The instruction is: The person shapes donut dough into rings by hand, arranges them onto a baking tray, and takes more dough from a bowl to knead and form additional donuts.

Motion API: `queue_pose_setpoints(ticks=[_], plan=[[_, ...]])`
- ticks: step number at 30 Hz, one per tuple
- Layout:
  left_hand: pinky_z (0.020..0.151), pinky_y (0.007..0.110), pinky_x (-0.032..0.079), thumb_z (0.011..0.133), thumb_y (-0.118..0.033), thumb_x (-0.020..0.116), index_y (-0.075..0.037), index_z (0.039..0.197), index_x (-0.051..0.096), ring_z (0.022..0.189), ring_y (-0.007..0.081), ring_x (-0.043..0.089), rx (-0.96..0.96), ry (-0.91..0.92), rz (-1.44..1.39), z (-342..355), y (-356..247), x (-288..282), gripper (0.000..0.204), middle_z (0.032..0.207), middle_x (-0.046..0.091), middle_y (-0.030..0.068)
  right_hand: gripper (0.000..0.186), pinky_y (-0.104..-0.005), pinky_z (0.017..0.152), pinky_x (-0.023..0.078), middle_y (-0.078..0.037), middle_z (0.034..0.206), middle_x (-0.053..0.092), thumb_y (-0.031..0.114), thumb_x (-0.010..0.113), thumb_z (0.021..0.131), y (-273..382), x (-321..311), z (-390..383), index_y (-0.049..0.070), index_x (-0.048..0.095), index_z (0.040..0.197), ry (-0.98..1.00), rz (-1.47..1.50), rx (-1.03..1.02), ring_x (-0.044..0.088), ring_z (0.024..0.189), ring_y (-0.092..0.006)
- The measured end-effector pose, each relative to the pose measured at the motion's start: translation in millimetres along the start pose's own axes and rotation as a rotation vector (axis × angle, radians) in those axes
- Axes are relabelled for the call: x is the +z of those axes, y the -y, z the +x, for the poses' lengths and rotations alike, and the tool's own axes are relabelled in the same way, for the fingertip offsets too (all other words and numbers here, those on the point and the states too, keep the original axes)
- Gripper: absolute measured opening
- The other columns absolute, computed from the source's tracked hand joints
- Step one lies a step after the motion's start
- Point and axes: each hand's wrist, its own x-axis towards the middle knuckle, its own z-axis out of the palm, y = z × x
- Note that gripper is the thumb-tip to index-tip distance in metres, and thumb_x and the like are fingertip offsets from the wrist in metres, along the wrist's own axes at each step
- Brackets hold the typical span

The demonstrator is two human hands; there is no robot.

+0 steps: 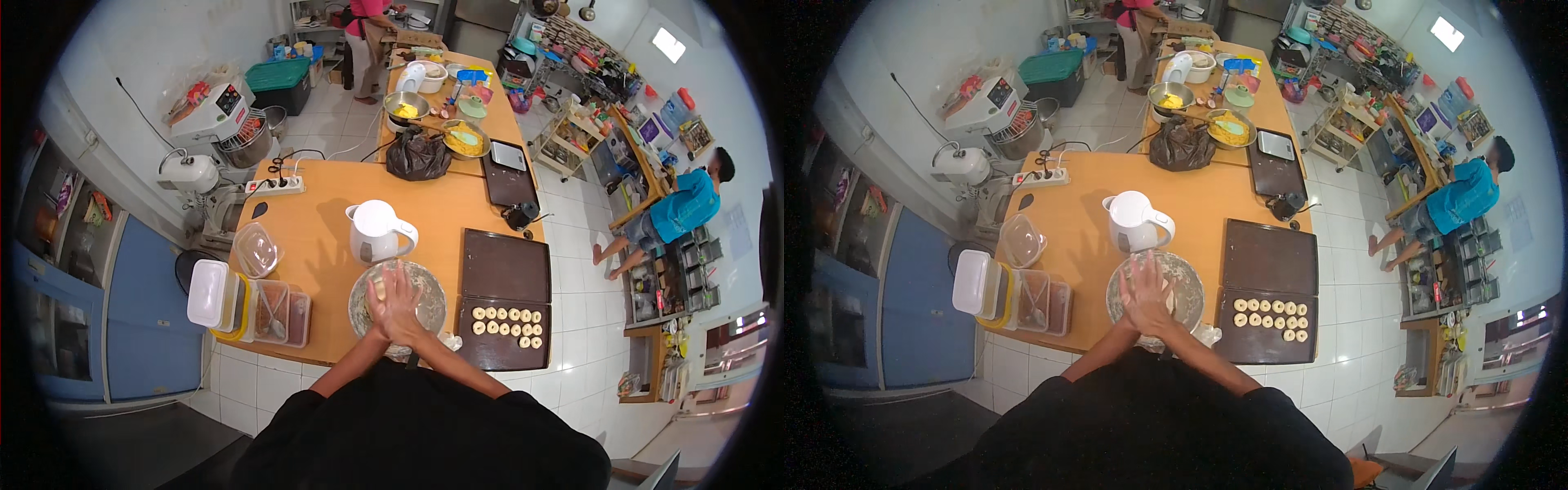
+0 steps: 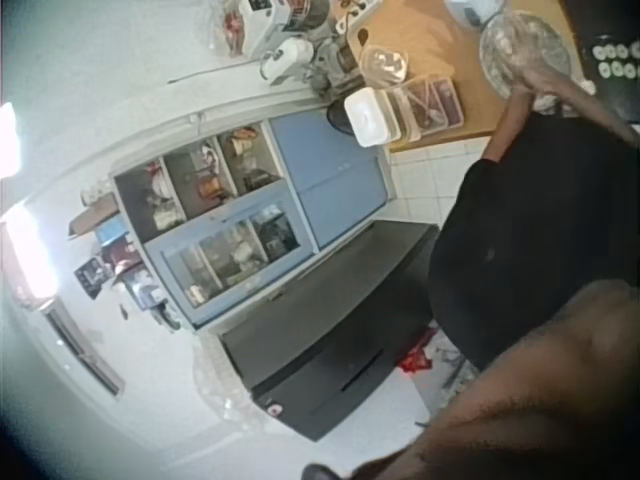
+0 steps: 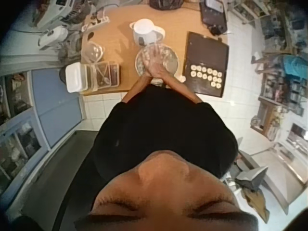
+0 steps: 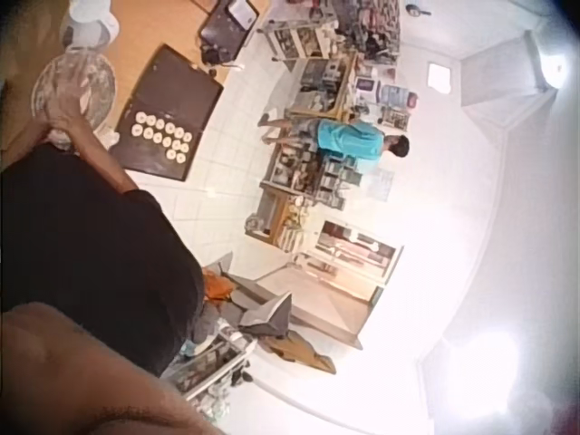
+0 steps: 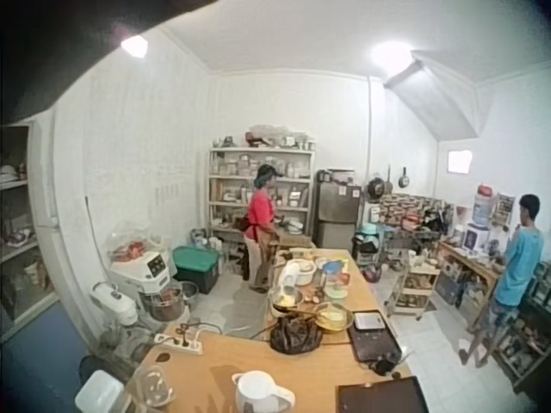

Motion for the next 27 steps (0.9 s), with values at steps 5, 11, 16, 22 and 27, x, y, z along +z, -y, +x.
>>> queue_pose_setpoints(ticks=[5,11,16,22,27], plan=[[0.119,0.054,0.014,0.089,-0.075,0.040,-0.034,0.149,0.038,0.145,0.0181,0.029,-0.232,0.294,-0.184,5,-16,-20,0.073,0.158,0.030,-0.0044,0.083,-0.0775,0.105,0.010,-0.028,0.160,0.003,0.053,0.045,0.094,-18,-6,16,0.016,0.009,0.158,-0.045,0.017,-0.035,0.007,0.145,-0.0525],[0.118,0.060,0.012,0.085,-0.081,0.036,-0.029,0.155,0.029,0.146,0.0266,0.027,0.050,-0.019,0.048,9,-8,-2,0.088,0.161,0.027,0.0008,0.084,-0.0756,0.107,0.002,-0.025,0.162,-0.004,0.067,0.029,0.095,-9,-5,1,0.018,0.006,0.159,0.082,0.071,-0.255,0.001,0.147,-0.0514],[0.119,0.057,0.014,0.091,-0.075,0.034,-0.023,0.158,0.013,0.148,0.0263,0.023,-0.133,0.262,-0.071,7,4,-24,0.088,0.161,0.025,0.0030,0.090,-0.0746,0.108,0.002,-0.025,0.162,-0.005,0.073,0.023,0.093,-26,-6,19,0.015,0.001,0.159,-0.026,0.132,-0.088,-0.002,0.147,-0.0507],[0.118,0.058,0.014,0.091,-0.075,0.034,-0.021,0.159,0.008,0.151,0.0285,0.016,-0.130,0.135,-0.130,4,-15,1,0.091,0.165,0.011,0.0034,0.082,-0.0715,0.110,0.010,-0.030,0.159,0.002,0.041,0.048,0.094,-20,-11,12,0.009,0.007,0.157,-0.029,0.058,-0.252,0.005,0.146,-0.0505],[0.117,0.060,0.012,0.090,-0.076,0.022,-0.030,0.158,0.013,0.151,0.0262,0.013,0.311,0.477,0.561,14,17,-43,0.083,0.165,0.013,0.0053,0.083,-0.0713,0.111,0.008,-0.030,0.159,0.001,0.040,0.049,0.094,-29,-4,22,0.007,0.006,0.157,-0.142,0.246,-0.273,0.002,0.147,-0.0492]])
